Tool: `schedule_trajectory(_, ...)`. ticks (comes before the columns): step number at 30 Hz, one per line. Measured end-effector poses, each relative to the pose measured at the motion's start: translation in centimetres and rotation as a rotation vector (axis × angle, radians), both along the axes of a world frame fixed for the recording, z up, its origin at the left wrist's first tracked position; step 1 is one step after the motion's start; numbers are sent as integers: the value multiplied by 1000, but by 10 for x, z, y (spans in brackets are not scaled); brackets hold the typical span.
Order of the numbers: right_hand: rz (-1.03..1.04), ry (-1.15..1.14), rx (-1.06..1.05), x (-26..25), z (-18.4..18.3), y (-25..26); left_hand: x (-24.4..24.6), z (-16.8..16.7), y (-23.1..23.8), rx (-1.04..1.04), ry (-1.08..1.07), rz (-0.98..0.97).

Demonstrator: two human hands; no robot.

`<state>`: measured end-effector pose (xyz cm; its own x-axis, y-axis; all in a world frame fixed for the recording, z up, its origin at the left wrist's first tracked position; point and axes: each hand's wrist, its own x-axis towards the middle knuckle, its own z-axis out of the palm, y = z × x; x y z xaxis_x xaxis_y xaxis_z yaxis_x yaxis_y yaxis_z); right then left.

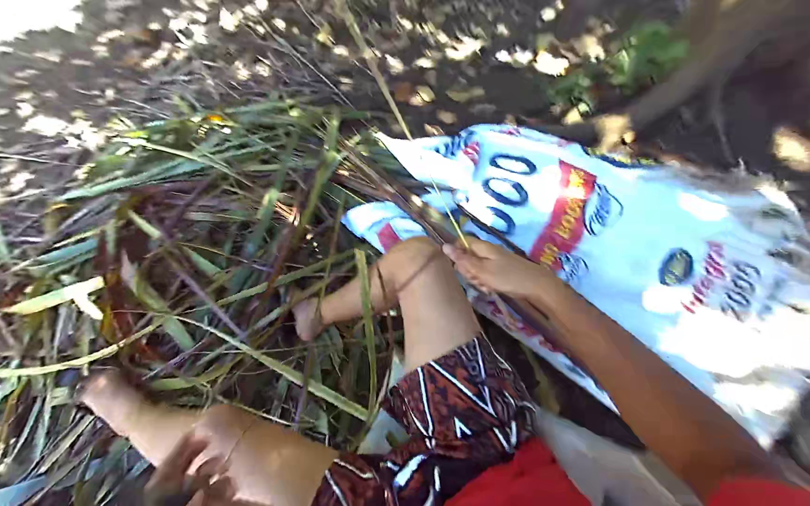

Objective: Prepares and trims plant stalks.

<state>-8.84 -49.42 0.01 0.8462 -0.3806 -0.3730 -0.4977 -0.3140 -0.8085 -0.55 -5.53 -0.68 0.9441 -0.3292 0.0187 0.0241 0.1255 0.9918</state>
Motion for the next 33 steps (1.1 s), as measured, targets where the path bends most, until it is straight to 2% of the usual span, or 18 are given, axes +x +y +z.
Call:
schedule_trajectory(2,48,-55,468,55,16,10,9,-3,-45,26,72,-69)
schedule_trajectory(4,33,-84,754,106,23,26,15,-9,-84,79,177,-126)
schedule_trajectory(8,-83,-170,892,181,18,74,10,-22,-145,214,209,-301)
schedule_trajectory(12,-150,-210,919,219,-1,121,-1,-34,-171,104,293,-257)
schedule_trajectory(16,-120,-218,931,225,-18,140,10,-60,-166,27,356,-141)
schedule_trajectory(21,21,-193,1014,194,-52,152,26,-76,-158,40,375,-100)
schedule_trajectory(23,-19,-228,1078,184,-66,154,25,-80,-159,104,367,-75)
schedule_trajectory(27,-171,-344,1150,185,-74,131,15,-85,-156,354,208,-71)
schedule_trajectory(30,-279,-417,1221,189,-75,99,12,-83,-155,312,128,-150)
schedule_trajectory(33,-331,-404,1199,171,-76,93,6,-85,-156,248,7,-294)
